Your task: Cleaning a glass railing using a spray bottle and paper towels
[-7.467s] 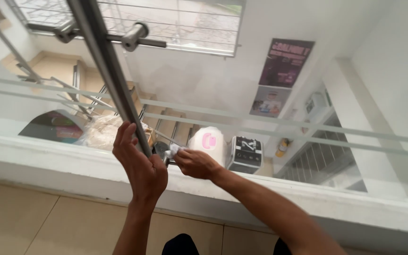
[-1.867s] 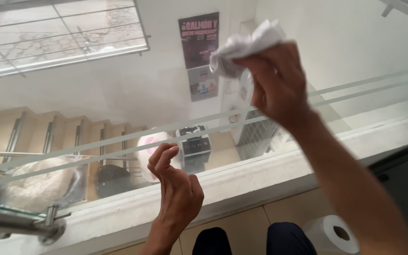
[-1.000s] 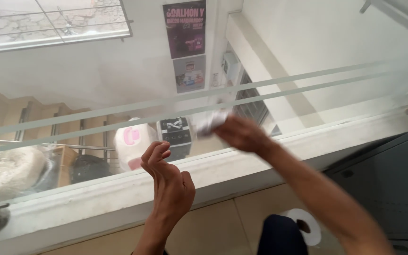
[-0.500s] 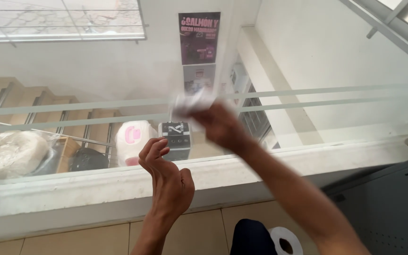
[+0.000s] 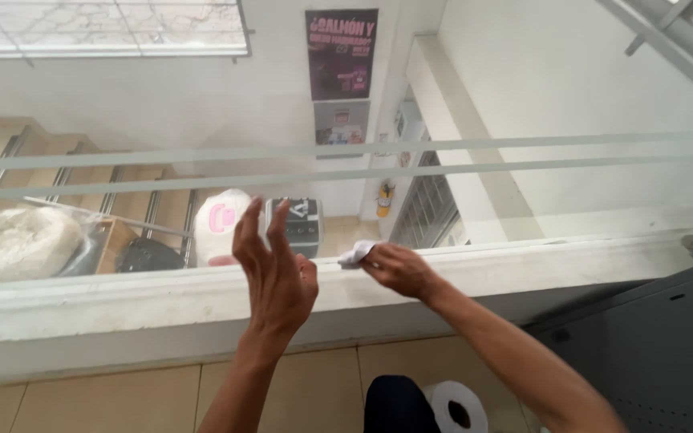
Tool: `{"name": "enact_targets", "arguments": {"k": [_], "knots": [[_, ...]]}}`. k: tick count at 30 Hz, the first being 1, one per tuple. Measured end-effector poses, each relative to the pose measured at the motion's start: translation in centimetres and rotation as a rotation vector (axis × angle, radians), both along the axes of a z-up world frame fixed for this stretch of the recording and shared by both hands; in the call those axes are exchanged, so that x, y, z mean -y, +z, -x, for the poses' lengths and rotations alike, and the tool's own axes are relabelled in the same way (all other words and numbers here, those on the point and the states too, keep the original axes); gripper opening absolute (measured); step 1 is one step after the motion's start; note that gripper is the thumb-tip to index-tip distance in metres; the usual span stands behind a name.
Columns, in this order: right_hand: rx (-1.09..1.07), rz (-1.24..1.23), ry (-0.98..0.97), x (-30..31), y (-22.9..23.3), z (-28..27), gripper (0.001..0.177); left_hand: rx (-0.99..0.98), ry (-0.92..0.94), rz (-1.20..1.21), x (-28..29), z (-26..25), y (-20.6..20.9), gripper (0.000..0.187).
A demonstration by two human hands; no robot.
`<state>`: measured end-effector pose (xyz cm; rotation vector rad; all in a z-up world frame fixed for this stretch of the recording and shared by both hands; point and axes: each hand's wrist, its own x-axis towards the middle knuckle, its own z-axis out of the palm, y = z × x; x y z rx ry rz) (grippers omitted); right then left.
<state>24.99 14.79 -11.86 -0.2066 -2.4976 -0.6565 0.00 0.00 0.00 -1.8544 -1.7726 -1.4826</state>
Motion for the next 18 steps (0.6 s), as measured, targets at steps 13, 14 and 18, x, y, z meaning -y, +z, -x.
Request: {"name": "enact_targets", "arguments": {"k": [13,14,18], "knots": [[-0.600,-0.241,-0.088,-4.8,35.3,-5.2,0.023,-0.286,0.111,-0.108,-4.6,-2.9,7.2,0.122],[-0.600,-0.242,-0.087,-4.1,32.7,-3.9,0.023,-0.285,0.112,-0.109,-4.8,-3.0,7.4,0.122],[-0.760,0.346,0.223,-2.8,19.5,-1.5,0.018,-0.301,0.133,-0.096,-5.3,-3.2,7.4,0.119]]}}
